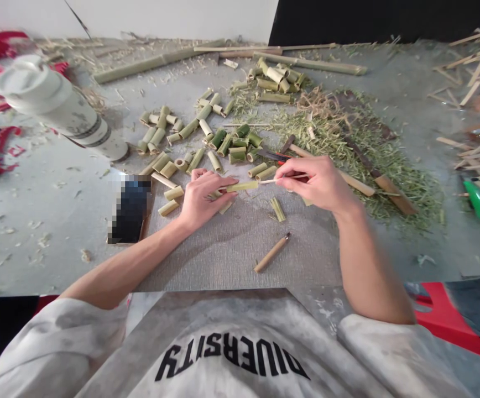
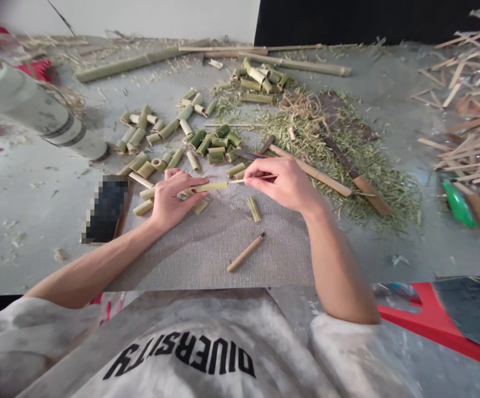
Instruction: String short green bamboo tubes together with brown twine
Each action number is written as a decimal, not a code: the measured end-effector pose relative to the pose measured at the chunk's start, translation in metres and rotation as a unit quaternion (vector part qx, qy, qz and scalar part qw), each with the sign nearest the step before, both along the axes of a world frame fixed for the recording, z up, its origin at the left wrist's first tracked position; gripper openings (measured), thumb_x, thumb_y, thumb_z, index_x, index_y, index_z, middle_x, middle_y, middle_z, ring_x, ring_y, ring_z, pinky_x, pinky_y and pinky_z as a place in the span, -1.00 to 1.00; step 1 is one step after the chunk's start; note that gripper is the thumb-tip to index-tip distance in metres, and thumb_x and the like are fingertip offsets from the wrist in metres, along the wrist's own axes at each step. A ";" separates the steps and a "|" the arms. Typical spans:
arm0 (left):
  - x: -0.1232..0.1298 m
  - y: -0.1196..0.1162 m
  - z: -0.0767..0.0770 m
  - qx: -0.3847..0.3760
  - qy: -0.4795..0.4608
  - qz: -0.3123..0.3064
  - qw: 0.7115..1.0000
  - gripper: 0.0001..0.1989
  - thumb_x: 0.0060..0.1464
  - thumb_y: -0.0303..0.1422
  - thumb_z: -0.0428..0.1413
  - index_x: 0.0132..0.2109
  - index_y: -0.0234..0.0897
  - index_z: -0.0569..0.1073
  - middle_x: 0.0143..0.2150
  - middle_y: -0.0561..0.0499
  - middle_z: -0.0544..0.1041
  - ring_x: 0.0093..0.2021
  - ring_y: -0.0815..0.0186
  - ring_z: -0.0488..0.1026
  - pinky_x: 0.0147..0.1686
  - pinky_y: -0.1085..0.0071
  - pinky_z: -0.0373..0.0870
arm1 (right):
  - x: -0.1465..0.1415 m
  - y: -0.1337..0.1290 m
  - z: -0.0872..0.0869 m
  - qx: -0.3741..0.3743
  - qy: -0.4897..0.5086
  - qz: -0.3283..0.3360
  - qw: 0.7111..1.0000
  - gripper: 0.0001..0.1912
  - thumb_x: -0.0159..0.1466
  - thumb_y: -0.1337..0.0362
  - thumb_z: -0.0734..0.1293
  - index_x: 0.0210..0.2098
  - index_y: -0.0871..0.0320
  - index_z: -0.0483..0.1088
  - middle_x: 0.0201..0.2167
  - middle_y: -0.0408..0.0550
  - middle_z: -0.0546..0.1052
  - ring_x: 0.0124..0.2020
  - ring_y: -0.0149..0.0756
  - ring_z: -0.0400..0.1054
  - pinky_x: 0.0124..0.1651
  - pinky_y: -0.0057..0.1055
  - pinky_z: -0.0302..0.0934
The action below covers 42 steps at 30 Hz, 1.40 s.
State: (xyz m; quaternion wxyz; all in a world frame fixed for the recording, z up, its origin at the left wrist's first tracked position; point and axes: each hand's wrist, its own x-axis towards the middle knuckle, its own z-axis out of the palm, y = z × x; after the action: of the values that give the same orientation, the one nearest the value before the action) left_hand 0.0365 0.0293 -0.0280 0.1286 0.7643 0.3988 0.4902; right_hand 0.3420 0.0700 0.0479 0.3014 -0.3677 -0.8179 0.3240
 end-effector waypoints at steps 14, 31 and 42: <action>0.000 0.000 0.006 0.020 -0.062 -0.005 0.998 -0.85 0.33 -0.22 0.42 -0.08 -0.19 0.73 -0.28 0.06 0.75 -0.32 0.30 0.57 -0.06 0.22 0.48 | 0.007 0.009 -0.009 -0.063 0.029 -0.028 0.997 -0.79 0.41 0.04 0.56 -0.24 0.03 0.67 -0.38 -0.10 0.63 -0.40 -0.29 0.44 -0.32 -0.29 0.27; -0.001 -0.001 0.004 0.012 -0.053 -0.018 0.998 -0.82 0.34 -0.19 0.41 -0.05 -0.18 0.73 -0.28 0.04 0.73 -0.30 0.27 0.60 -0.02 0.19 0.54 | 0.013 0.011 -0.003 -0.071 0.012 -0.026 0.997 -0.82 0.36 0.09 0.55 -0.30 0.03 0.66 -0.43 -0.14 0.63 -0.43 -0.31 0.42 -0.34 -0.29 0.24; -0.002 -0.001 0.005 -0.002 -0.055 -0.001 0.998 -0.84 0.33 -0.21 0.39 -0.07 -0.18 0.74 -0.28 0.02 0.75 -0.29 0.25 0.62 -0.04 0.19 0.55 | 0.012 0.011 -0.005 -0.070 0.030 -0.038 0.996 -0.87 0.35 0.14 0.54 -0.31 0.02 0.66 -0.41 -0.13 0.63 -0.42 -0.30 0.45 -0.34 -0.28 0.28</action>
State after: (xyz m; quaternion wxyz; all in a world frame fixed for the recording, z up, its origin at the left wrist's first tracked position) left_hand 0.0349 0.0282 -0.0227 0.1521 0.7361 0.3911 0.5311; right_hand 0.3540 0.0807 0.0426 0.3117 -0.4090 -0.7689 0.3800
